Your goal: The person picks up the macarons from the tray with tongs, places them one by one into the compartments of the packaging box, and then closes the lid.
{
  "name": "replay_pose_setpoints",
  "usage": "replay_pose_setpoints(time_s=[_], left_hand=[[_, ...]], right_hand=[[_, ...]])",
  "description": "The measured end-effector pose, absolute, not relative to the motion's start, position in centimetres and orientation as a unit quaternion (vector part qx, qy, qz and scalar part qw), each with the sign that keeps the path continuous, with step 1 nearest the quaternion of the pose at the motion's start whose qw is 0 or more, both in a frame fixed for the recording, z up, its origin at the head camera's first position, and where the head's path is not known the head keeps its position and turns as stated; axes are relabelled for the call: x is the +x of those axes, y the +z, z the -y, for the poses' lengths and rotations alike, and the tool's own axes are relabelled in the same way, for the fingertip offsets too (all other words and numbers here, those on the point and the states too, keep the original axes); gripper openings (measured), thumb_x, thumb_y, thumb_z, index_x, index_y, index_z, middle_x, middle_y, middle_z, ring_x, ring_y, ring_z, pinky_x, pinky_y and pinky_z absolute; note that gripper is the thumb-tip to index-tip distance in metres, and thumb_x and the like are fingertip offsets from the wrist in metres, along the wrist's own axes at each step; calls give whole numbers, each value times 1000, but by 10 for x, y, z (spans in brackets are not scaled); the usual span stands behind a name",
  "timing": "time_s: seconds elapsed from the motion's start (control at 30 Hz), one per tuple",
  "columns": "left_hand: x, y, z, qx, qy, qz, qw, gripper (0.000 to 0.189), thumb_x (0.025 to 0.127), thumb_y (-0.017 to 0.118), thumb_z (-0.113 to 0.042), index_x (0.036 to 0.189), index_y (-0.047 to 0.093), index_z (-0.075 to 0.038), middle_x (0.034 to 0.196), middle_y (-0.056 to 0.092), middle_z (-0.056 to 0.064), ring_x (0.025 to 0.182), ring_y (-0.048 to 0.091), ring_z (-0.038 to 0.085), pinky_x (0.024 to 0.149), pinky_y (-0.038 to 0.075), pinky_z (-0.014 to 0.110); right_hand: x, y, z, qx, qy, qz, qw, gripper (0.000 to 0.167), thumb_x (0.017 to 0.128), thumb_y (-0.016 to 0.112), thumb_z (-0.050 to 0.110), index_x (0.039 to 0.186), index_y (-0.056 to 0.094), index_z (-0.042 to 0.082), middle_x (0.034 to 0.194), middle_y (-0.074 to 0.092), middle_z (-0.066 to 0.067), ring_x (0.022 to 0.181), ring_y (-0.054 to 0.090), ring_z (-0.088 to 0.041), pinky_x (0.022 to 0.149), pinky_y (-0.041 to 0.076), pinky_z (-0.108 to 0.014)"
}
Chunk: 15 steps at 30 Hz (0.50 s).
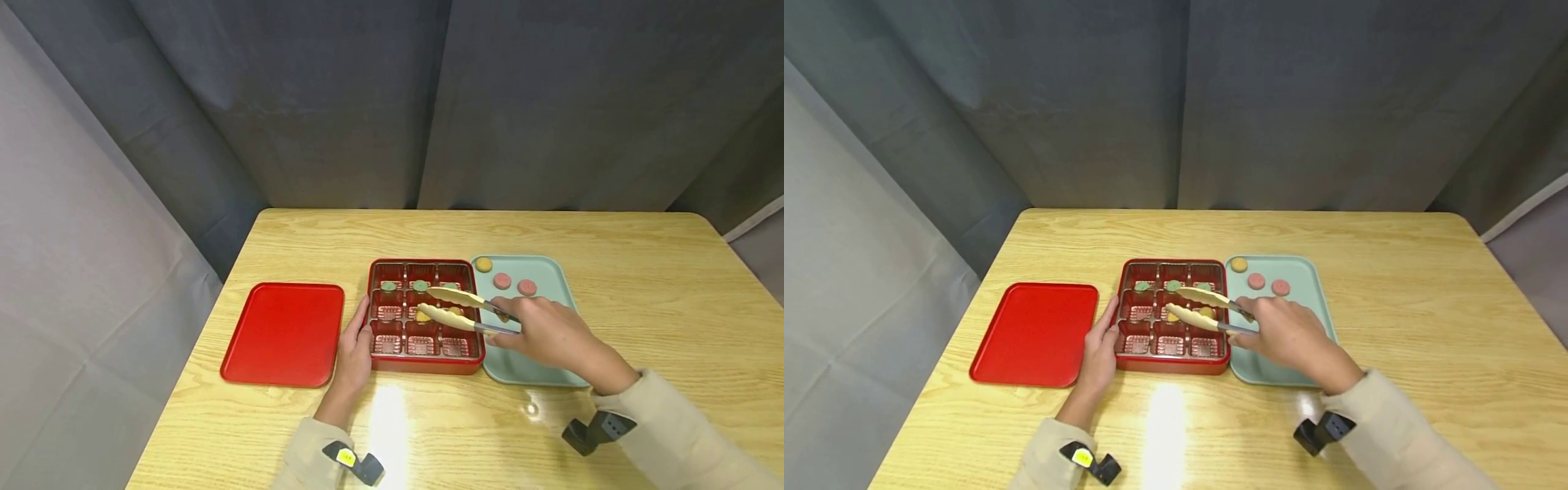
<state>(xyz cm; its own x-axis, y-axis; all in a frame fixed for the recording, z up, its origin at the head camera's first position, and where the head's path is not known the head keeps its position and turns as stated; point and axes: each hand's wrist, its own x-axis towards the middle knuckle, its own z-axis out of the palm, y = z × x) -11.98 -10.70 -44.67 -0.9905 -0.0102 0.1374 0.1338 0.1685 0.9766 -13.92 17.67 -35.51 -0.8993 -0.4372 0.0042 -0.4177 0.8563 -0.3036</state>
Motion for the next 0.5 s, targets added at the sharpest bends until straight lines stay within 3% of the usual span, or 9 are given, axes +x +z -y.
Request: replay_pose_setpoints(time_s=[0.2, 0.3, 0.4, 0.5], left_hand=[[-120, -449, 108, -39, -647, 759, 57, 52, 96, 32, 3, 148, 27, -3, 153, 27, 13, 142, 21, 22, 116, 20, 40], [-120, -449, 109, -40, -646, 760, 59, 52, 96, 32, 3, 148, 27, -3, 153, 28, 13, 142, 21, 23, 116, 20, 40], [-120, -448, 109, -42, -643, 763, 59, 52, 97, 32, 3, 148, 27, -3, 153, 28, 13, 142, 21, 23, 116, 20, 41], [-119, -447, 109, -41, -641, 765, 57, 52, 97, 31, 2, 148, 27, -3, 153, 27, 13, 142, 21, 23, 116, 20, 41]], right_hand=[[-140, -355, -180, -219, -144, -965, 19, 38, 75, 77, 34, 105, 63, 16, 63, 49, 4, 51, 40, -11, 43, 31, -27], [-141, -354, -182, -209, -138, -968, 19, 48, 76, 76, 36, 116, 63, 13, 74, 55, -1, 53, 44, -14, 44, 34, -30], [-143, -351, -185, -194, -130, -972, 21, 61, 76, 75, 38, 129, 58, 11, 98, 63, -13, 62, 54, -21, 46, 39, -34], [-148, -349, -190, -175, -138, -974, 31, 63, 76, 75, 38, 129, 58, 8, 98, 65, -15, 64, 55, -22, 47, 39, -33]])
